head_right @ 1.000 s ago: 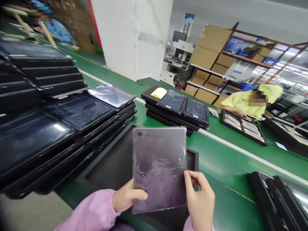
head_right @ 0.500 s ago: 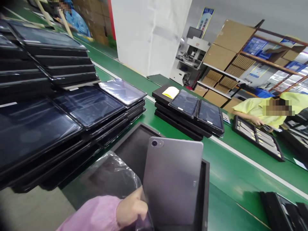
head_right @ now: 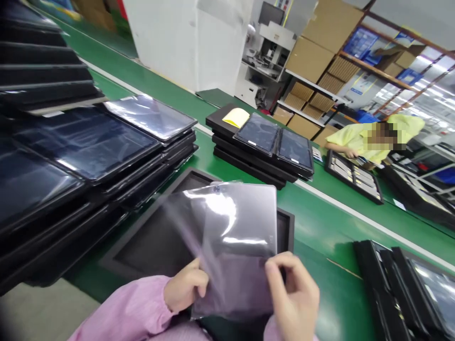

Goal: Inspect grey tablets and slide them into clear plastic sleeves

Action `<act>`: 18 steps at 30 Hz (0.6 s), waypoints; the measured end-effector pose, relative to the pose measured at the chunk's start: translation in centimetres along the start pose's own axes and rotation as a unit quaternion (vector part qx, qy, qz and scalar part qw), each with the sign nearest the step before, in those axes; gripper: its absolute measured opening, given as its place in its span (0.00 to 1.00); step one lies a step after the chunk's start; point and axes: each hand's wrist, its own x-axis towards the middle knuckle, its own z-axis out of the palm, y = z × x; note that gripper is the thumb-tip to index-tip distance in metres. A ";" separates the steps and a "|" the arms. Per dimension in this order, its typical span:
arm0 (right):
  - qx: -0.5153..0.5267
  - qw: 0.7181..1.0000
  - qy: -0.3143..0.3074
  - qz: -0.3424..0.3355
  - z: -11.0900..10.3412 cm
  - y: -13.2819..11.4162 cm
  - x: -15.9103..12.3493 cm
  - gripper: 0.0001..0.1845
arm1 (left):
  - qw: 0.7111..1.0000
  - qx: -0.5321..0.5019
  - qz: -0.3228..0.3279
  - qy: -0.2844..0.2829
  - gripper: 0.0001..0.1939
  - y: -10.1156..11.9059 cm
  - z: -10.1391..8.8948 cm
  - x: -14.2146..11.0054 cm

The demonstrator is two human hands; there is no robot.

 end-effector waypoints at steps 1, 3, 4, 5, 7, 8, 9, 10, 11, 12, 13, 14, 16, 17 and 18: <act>0.011 0.997 0.041 0.067 -1.0 0.5 0.5 0.12 | 1.000 0.002 -0.008 0.014 0.18 0.5 0.4 -0.3; 0.036 0.981 0.090 0.169 -2.3 1.6 0.9 0.16 | 0.999 0.011 -0.022 0.040 0.17 1.2 1.1 -0.6; 0.052 0.972 0.107 0.203 -2.6 2.2 0.6 0.19 | 0.998 0.016 -0.027 0.049 0.17 1.5 1.3 -0.7; 0.073 0.963 0.123 0.229 -2.6 2.9 0.1 0.23 | 0.998 0.019 -0.030 0.054 0.17 1.6 1.4 -0.7; 0.135 0.948 0.119 0.261 -1.7 4.2 -1.8 0.28 | 0.998 0.017 -0.030 0.057 0.17 1.7 1.5 -0.5; 0.174 0.942 0.100 0.269 -1.0 4.8 -3.1 0.29 | 0.998 0.013 -0.029 0.057 0.17 1.7 1.5 -0.5; 0.214 0.935 0.066 0.276 0.0 5.2 -4.5 0.30 | 0.998 0.009 -0.027 0.056 0.17 1.7 1.5 -0.4; 0.250 0.927 0.030 0.277 1.1 5.5 -5.8 0.29 | 0.998 0.007 -0.023 0.057 0.17 1.6 1.5 -0.4; 0.273 0.920 0.001 0.280 2.2 5.5 -7.1 0.28 | 0.998 0.007 -0.020 0.060 0.18 1.5 1.5 -0.4; 0.286 0.915 -0.012 0.283 3.2 5.5 -8.2 0.26 | 0.998 0.011 -0.015 0.062 0.19 1.5 1.5 -0.4; 0.291 0.914 -0.003 0.282 4.1 5.3 -9.0 0.25 | 0.998 0.016 -0.011 0.063 0.20 1.4 1.5 -0.5; 0.283 0.917 0.024 0.280 4.8 5.0 -9.5 0.26 | 0.998 0.024 -0.011 0.059 0.22 1.4 1.6 -0.5; 0.217 0.941 0.069 0.250 5.5 4.4 -9.7 0.28 | 0.998 0.053 -0.028 0.027 0.26 1.3 1.7 -0.6; 0.172 0.956 0.072 0.226 5.4 4.1 -9.5 0.30 | 0.997 0.071 -0.041 -0.002 0.28 1.3 1.7 -0.6; 0.133 0.969 0.059 0.201 5.3 3.7 -9.3 0.31 | 0.994 0.088 -0.054 -0.034 0.31 1.3 1.7 -0.6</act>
